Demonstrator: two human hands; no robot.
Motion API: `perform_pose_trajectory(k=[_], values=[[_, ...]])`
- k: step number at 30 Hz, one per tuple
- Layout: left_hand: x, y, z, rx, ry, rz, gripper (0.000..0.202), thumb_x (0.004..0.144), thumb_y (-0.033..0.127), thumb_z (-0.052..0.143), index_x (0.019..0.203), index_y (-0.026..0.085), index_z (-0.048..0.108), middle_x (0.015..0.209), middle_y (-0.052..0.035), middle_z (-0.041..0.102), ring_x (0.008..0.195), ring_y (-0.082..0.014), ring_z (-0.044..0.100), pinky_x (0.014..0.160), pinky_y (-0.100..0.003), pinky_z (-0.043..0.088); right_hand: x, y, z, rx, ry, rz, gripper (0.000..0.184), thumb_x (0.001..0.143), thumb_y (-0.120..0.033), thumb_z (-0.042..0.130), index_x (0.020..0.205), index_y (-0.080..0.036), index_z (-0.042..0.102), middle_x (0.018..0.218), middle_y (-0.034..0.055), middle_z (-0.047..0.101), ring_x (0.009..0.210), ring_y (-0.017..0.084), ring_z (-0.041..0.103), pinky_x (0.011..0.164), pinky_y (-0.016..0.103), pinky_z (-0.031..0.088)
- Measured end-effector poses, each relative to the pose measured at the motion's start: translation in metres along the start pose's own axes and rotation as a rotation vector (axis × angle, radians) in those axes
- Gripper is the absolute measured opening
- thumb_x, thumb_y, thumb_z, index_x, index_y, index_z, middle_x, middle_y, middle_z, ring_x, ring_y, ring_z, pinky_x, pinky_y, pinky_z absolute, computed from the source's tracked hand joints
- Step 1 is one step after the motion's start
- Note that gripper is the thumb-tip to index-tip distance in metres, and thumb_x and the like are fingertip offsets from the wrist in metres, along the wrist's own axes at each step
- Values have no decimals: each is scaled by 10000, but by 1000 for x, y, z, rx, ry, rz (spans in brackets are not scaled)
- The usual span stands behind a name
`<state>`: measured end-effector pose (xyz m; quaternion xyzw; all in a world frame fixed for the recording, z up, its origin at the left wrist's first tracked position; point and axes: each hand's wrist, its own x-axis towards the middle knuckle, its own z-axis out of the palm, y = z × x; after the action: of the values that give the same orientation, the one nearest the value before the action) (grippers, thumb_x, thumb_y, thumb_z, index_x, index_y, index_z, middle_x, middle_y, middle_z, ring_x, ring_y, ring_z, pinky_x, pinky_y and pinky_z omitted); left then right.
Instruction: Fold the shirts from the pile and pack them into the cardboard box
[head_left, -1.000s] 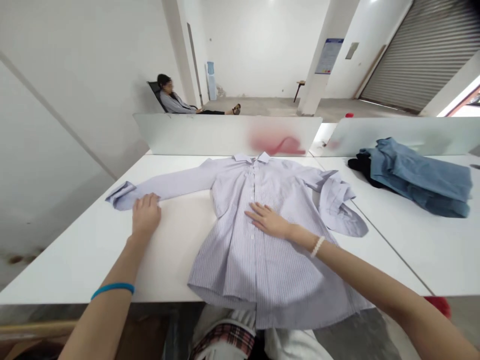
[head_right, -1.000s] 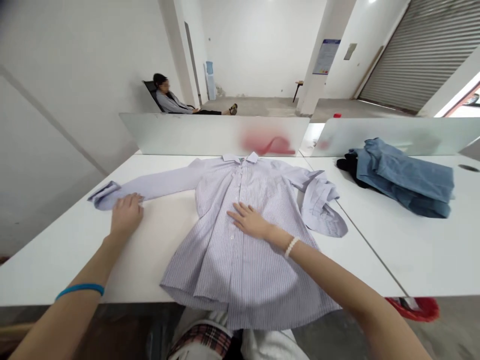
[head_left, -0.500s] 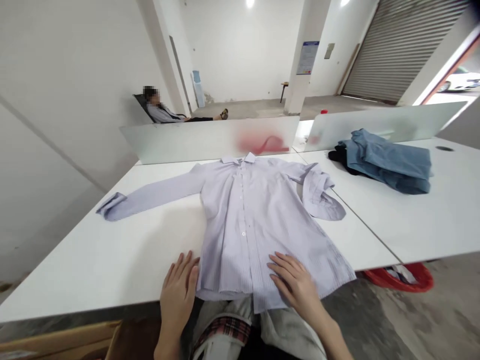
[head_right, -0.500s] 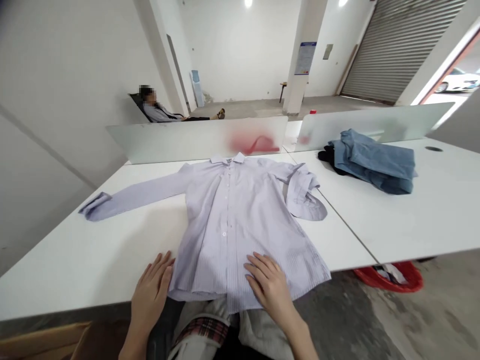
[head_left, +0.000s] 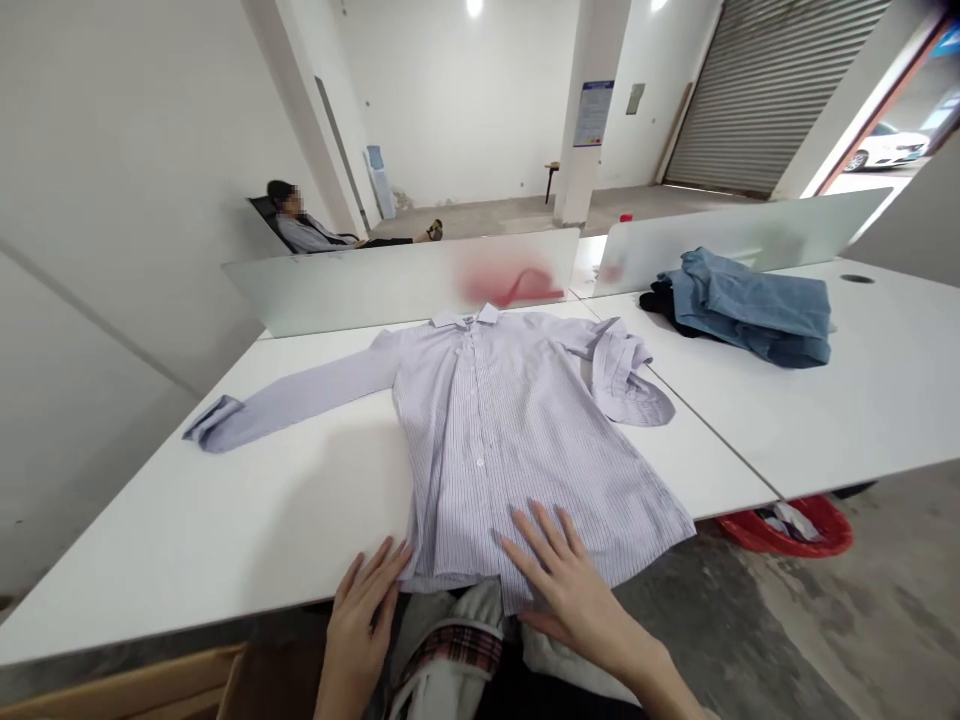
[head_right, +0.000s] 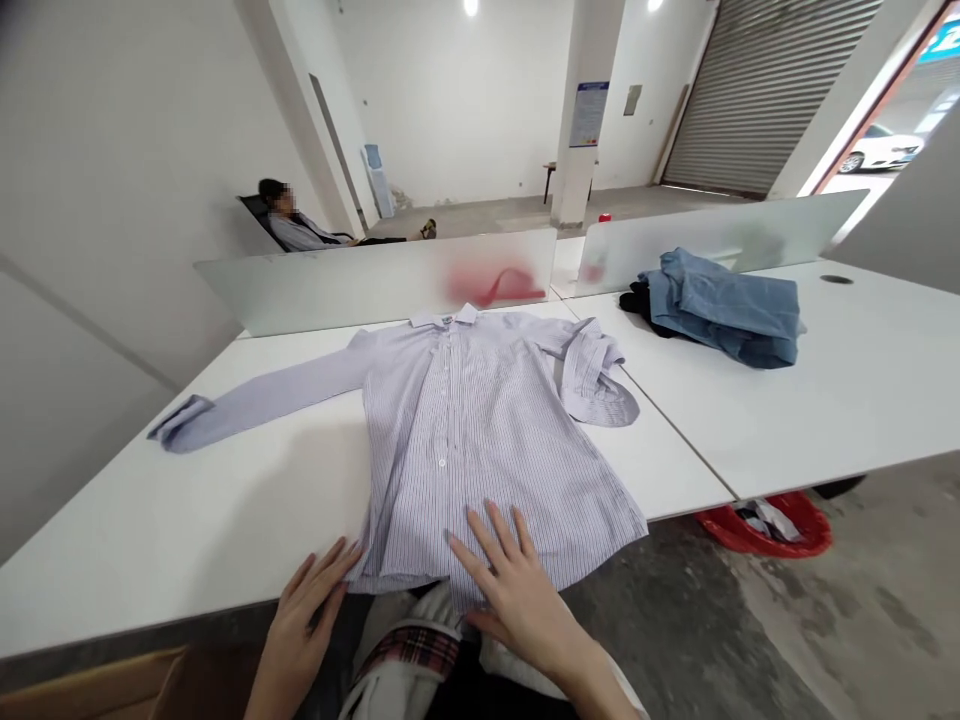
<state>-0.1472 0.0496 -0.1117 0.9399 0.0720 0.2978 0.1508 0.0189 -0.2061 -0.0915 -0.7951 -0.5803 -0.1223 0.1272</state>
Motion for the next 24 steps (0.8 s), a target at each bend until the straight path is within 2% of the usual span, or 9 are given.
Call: perform_pose_trajectory(k=[3, 6, 9, 12, 14, 16, 19, 21, 24], values=[[1, 14, 2, -142, 159, -366, 258, 860, 344, 511, 1032, 249, 678, 1044, -38, 714, 1004, -218, 653, 923, -380, 488, 9, -13, 13, -24, 64, 16, 741, 792, -214, 660, 1444, -251, 311, 1499, 118, 296, 1381, 374, 206, 1039, 627, 298], [9, 29, -5, -361, 335, -788, 366, 770, 482, 596, 959, 176, 664, 836, -55, 727, 783, -207, 680, 702, -294, 538, 16, -14, 18, 31, 102, 23, 549, 853, -124, 553, 1360, -301, 438, 1443, 63, 410, 1362, 304, 295, 1048, 584, 324], [15, 38, -18, -566, 338, -894, 555, 732, 522, 608, 1145, 153, 577, 621, 1, 669, 610, -168, 634, 613, -251, 506, 18, -9, 11, 143, 110, 31, 367, 909, -141, 473, 1227, -304, 558, 1365, 19, 508, 1321, 249, 377, 1050, 558, 346], [11, 36, -29, -475, 47, -843, 632, 790, 476, 524, 1344, 183, 438, 487, 58, 583, 476, -150, 564, 563, -244, 463, 13, -1, 0, 245, 92, 43, 269, 939, -180, 440, 1121, -268, 618, 1332, 17, 540, 1304, 227, 403, 1065, 545, 338], [4, 31, -34, -234, -178, -828, 544, 824, 404, 467, 1340, 233, 466, 467, 57, 564, 455, -161, 564, 514, -240, 420, 6, 5, -7, 282, 81, 66, 245, 949, -203, 428, 1056, -248, 644, 1309, 27, 560, 1289, 218, 423, 1075, 538, 329], [-2, 27, -36, -5, -291, -800, 461, 843, 348, 431, 1283, 254, 534, 496, 35, 581, 468, -177, 584, 478, -244, 391, -2, 12, -13, 280, 71, 102, 261, 956, -207, 411, 1073, -241, 642, 1303, 41, 563, 1282, 209, 431, 1078, 522, 330], [-2, 32, -31, 186, -107, -597, 398, 868, 315, 409, 1201, 199, 593, 687, -39, 645, 624, -211, 633, 563, -295, 465, -14, 18, -19, 232, 16, 116, 329, 957, -243, 415, 1260, -261, 541, 1375, 49, 495, 1320, 203, 382, 1079, 491, 338], [6, 43, -24, 236, 64, -360, 343, 876, 299, 431, 1131, 167, 619, 863, -96, 653, 823, -241, 636, 750, -371, 502, -19, 17, -18, 171, -40, 90, 481, 923, -332, 492, 1391, -270, 401, 1450, 61, 400, 1360, 244, 313, 1081, 520, 316], [23, 66, -6, 193, -8, 17, 355, 881, 280, 478, 1214, 183, 555, 1160, -116, 609, 1136, -250, 541, 976, -423, 427, -18, 7, -6, 35, -40, 101, 844, 775, -476, 663, 1471, -242, 248, 1512, 122, 265, 1383, 362, 211, 1073, 612, 233]])
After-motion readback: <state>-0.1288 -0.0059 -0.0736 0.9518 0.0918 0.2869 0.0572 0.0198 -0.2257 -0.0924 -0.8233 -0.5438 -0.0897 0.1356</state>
